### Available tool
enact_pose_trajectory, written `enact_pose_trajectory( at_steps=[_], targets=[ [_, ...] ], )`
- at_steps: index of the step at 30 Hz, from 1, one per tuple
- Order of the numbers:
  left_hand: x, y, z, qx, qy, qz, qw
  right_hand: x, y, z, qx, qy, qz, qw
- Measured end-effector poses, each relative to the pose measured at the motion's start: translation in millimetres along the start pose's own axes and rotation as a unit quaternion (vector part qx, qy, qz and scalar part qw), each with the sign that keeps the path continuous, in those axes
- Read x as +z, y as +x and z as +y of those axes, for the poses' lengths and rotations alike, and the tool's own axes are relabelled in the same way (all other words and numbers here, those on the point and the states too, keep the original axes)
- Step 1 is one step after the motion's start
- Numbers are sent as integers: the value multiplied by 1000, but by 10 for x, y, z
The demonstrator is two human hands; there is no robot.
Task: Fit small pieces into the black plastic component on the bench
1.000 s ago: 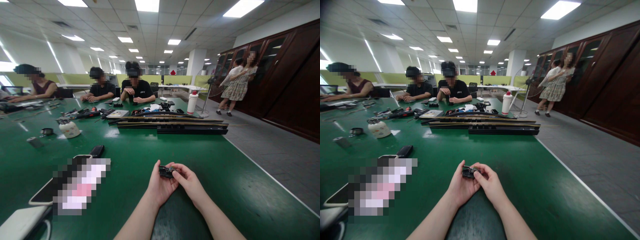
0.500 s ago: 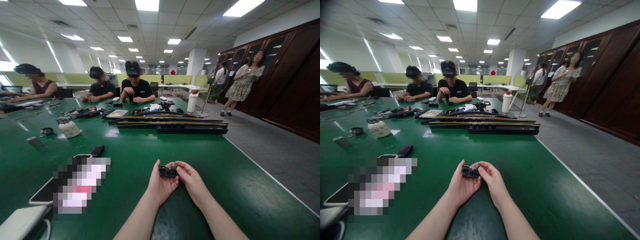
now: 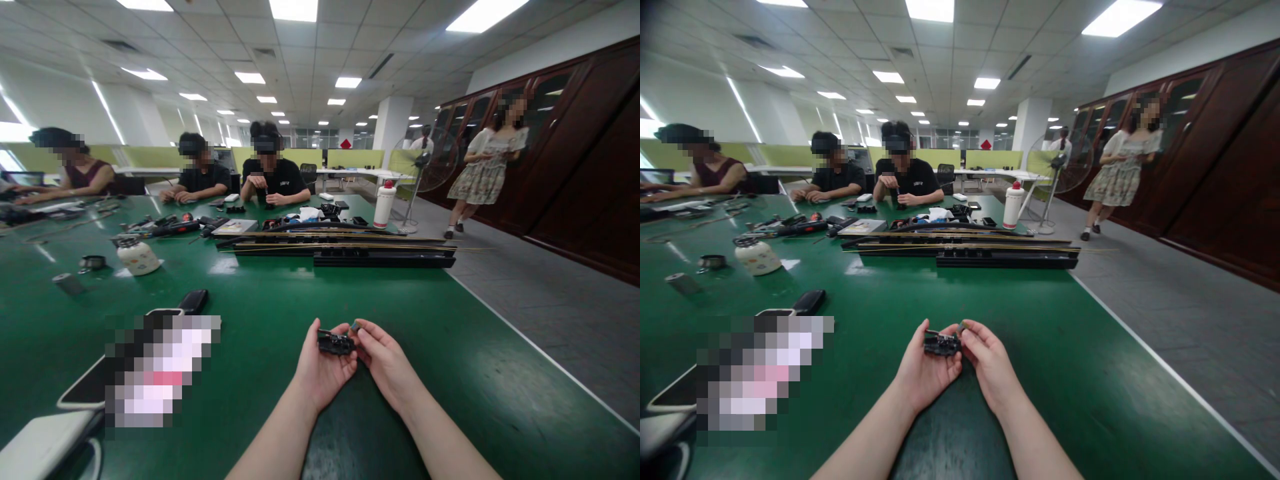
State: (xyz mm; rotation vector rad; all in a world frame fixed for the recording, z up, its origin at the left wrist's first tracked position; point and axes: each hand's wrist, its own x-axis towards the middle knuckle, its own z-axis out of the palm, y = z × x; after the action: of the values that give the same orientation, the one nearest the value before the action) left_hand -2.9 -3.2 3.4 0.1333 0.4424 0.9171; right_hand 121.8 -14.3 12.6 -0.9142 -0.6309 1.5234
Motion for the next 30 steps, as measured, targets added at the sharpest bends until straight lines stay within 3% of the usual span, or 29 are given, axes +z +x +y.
enact_pose_trajectory(
  at_steps=[30],
  targets=[
    [30, -16, 10, -6, -4, 9, 1000, -40, 14, -46, 37, 77, -3, 996]
  ],
)
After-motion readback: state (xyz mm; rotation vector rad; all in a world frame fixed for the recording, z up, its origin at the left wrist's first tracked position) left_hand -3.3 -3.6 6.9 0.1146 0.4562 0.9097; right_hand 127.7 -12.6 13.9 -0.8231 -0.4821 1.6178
